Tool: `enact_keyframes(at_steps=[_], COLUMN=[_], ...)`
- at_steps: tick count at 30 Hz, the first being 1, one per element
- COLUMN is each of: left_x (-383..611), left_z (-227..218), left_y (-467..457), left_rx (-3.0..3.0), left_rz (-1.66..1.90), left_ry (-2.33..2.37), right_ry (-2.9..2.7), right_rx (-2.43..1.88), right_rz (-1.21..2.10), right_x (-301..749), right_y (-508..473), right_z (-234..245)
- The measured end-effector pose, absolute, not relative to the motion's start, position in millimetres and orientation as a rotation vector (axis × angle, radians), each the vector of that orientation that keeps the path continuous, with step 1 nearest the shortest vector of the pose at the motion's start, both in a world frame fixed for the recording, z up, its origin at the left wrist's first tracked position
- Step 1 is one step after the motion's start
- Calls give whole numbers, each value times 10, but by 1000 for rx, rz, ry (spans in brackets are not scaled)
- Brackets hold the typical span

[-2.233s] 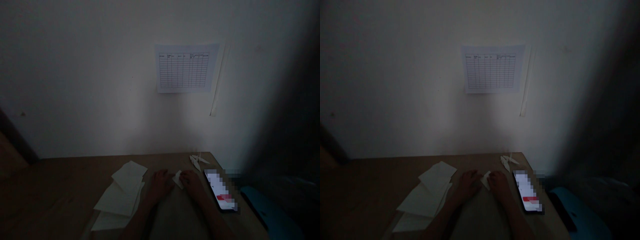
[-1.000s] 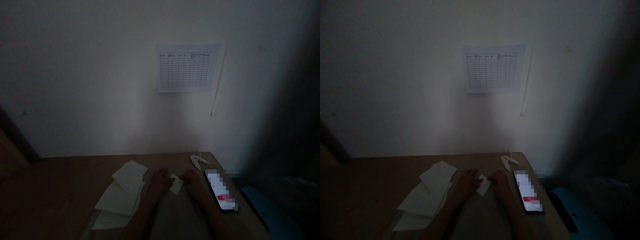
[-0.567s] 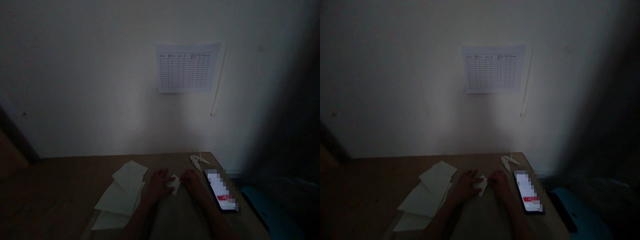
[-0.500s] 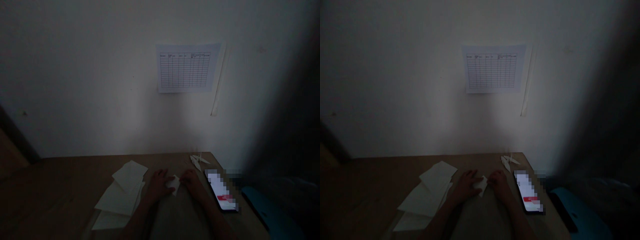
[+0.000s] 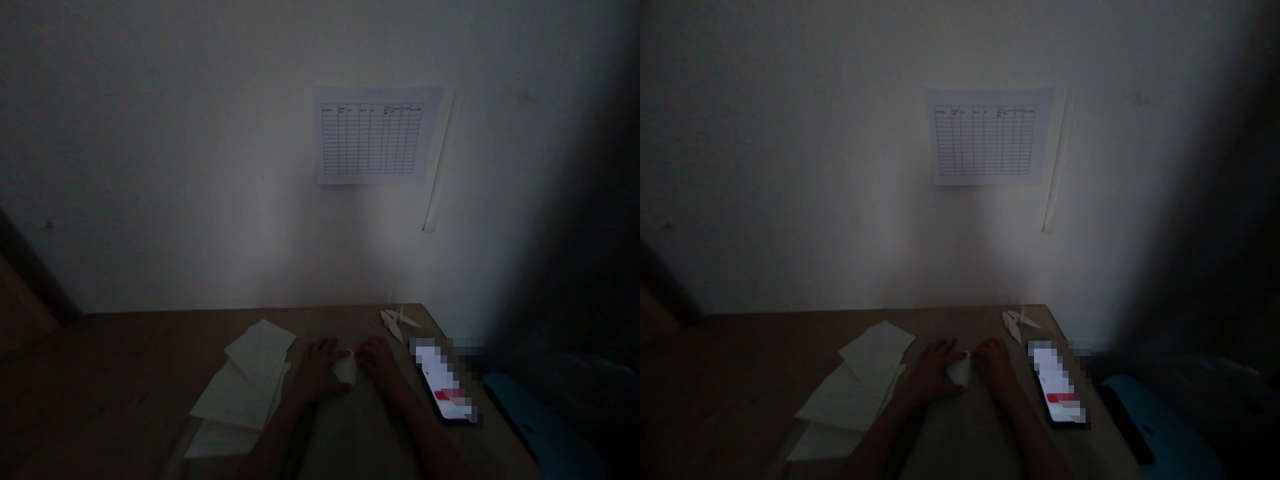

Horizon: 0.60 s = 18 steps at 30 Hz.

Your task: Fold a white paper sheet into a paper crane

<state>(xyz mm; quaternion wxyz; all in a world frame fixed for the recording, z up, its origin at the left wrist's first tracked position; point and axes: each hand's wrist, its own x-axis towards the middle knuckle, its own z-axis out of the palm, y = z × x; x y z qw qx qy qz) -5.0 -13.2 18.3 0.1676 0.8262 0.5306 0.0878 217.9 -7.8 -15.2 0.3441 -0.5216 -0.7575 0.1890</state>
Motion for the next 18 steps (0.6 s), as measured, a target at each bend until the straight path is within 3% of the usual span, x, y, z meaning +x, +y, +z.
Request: enact_keyframes(at_steps=[18], left_x=[-104], left_z=[213], left_y=[-123], left_rx=[2328], left_rz=[301], left_ry=[1467], right_ry=[-1890], right_rx=[-1262], right_rz=[593], right_x=[2341], right_y=[-124], right_z=[-225])
